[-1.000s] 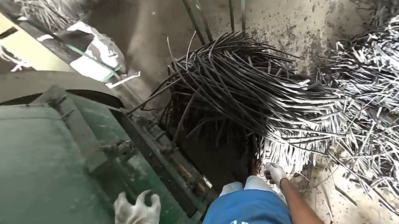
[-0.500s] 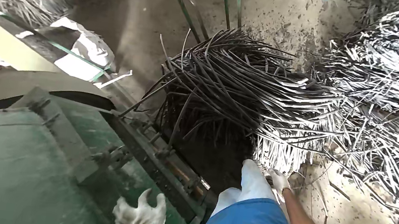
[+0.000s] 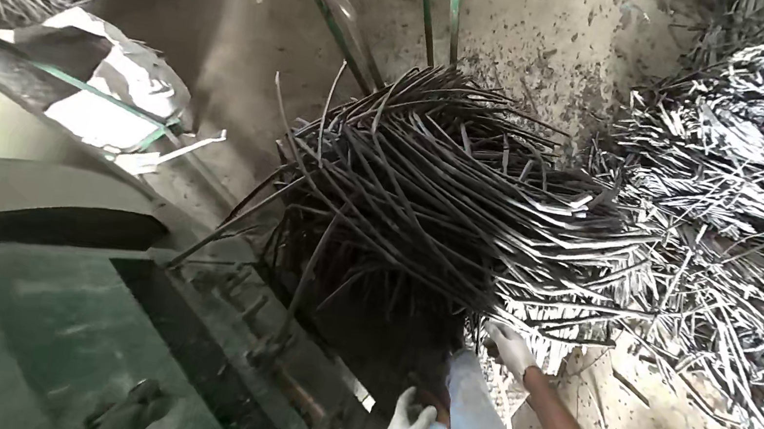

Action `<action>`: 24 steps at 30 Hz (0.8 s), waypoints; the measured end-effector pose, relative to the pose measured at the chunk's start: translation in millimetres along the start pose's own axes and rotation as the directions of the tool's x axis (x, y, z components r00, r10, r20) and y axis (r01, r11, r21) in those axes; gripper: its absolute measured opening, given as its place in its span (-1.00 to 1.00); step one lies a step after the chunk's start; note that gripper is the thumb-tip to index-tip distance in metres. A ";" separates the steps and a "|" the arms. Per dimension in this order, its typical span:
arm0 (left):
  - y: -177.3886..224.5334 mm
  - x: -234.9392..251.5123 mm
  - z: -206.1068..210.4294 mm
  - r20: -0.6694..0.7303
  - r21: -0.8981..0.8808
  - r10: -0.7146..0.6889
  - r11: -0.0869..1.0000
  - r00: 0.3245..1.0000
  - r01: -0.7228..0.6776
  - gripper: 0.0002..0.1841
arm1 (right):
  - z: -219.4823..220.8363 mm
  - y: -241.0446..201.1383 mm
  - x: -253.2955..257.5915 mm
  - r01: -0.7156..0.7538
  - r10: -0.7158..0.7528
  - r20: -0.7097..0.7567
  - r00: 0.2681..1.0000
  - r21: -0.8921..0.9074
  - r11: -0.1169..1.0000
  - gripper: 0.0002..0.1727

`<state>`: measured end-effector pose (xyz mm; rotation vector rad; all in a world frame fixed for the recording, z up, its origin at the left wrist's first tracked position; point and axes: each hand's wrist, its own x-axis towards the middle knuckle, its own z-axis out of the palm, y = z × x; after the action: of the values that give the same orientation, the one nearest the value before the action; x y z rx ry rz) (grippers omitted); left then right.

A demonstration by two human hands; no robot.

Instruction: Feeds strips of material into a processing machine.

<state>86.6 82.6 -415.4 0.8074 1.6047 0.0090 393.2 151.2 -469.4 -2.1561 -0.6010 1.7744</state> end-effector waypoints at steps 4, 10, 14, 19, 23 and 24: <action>26.1 40.3 11.4 0.049 -0.012 -0.092 0.996 0.995 0.092 -0.09 | -41.2 -123.9 58.8 0.214 -0.227 -0.033 0.973 -0.215 0.953 -0.39; 79.2 119.2 6.3 -0.042 -0.212 -0.157 0.966 0.987 0.145 0.08 | -91.4 -288.6 175.1 0.334 -0.462 -0.154 0.874 -0.500 0.799 -0.24; 118.9 173.8 1.8 -0.095 -0.336 -0.207 0.928 0.974 0.165 0.20 | -116.1 -345.5 266.4 0.194 -0.420 -0.211 0.883 -0.651 0.734 0.09; 146.5 229.6 7.9 -0.121 -0.439 -0.259 0.880 0.958 0.183 0.38 | -123.2 -344.7 337.5 -0.018 -0.240 -0.226 0.944 -0.762 0.647 0.34; 146.3 270.6 15.2 -0.126 -0.535 -0.228 0.835 0.965 0.128 0.38 | -111.3 -329.0 335.2 0.013 -0.300 -0.219 0.929 -0.788 0.616 0.17; 145.3 281.1 18.5 -0.133 -0.576 -0.216 0.811 0.967 0.102 0.33 | -109.2 -324.5 329.6 0.026 -0.311 -0.228 0.923 -0.769 0.639 0.15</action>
<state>180.0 323.5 -599.1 0.2059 1.7195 0.4402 507.5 599.5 -578.5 -2.6969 -1.6195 1.0594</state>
